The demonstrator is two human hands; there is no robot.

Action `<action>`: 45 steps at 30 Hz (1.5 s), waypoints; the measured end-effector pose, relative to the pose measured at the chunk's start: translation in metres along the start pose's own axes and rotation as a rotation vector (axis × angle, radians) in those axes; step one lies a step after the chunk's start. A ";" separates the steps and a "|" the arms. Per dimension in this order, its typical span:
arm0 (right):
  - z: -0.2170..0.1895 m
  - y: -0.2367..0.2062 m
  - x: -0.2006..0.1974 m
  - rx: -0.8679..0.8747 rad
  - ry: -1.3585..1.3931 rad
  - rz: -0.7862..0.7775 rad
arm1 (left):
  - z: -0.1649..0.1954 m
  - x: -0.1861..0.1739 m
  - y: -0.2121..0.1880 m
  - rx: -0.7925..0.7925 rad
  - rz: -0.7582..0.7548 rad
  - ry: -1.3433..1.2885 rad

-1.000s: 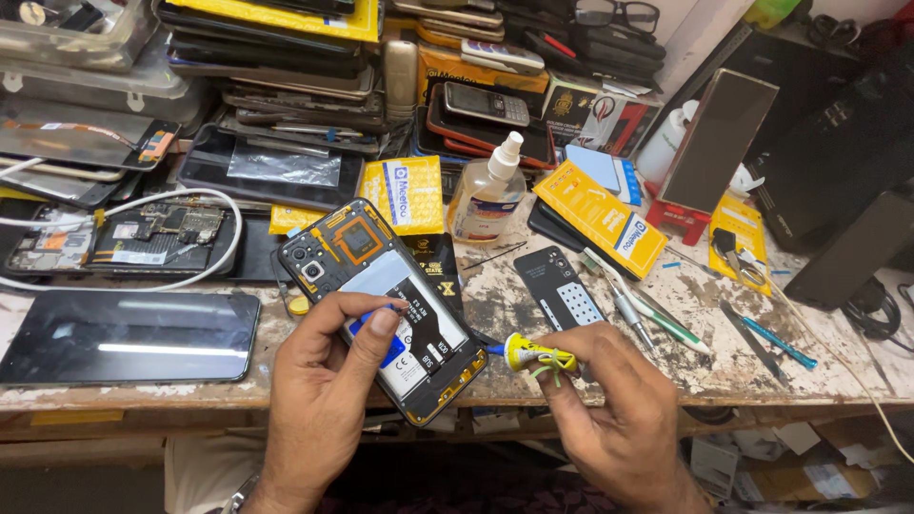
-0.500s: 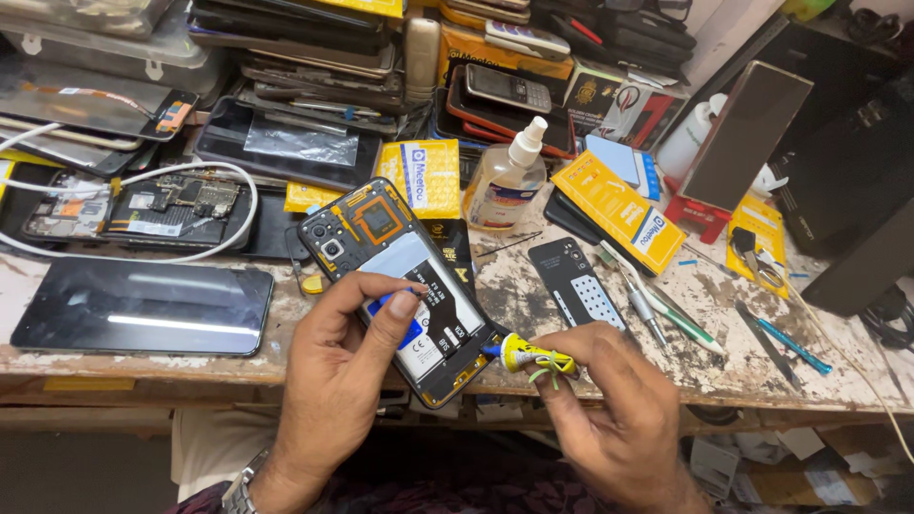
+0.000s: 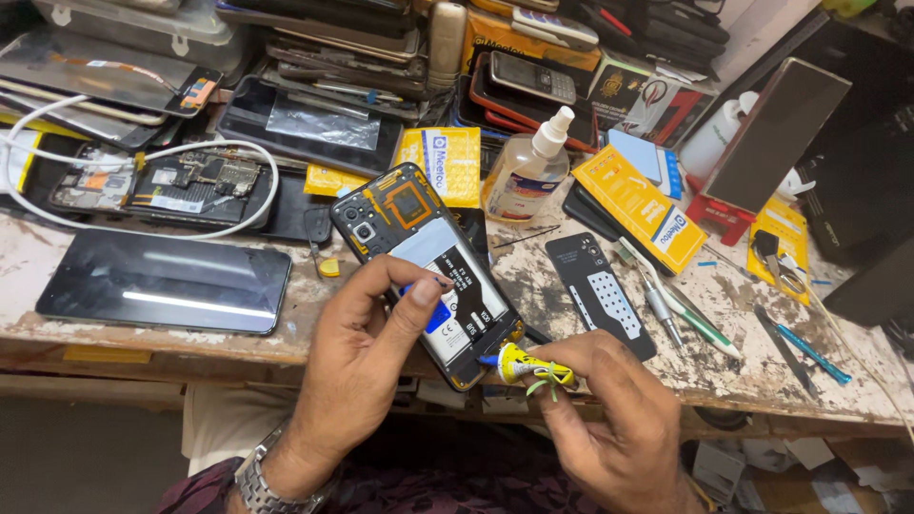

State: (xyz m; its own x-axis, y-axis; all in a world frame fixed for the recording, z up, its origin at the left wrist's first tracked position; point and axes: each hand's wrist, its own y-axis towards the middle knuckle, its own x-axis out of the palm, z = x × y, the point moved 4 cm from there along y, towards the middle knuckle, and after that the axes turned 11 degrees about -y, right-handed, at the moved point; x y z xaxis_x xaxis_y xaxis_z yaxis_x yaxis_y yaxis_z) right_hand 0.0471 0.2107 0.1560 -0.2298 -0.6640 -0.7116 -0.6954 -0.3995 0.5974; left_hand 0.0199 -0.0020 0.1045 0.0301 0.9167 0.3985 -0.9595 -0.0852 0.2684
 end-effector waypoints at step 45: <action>-0.014 0.016 0.012 -0.043 0.059 -0.041 | -0.001 0.001 -0.013 -0.135 -0.244 -0.111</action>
State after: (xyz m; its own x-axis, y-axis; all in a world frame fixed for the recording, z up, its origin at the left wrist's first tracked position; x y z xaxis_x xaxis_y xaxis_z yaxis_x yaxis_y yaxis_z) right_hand 0.0427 0.1875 0.1623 -0.1604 -0.6823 -0.7133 -0.6732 -0.4529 0.5846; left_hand 0.0320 0.0004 0.1008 0.2881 0.8548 0.4316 -0.9484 0.1924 0.2520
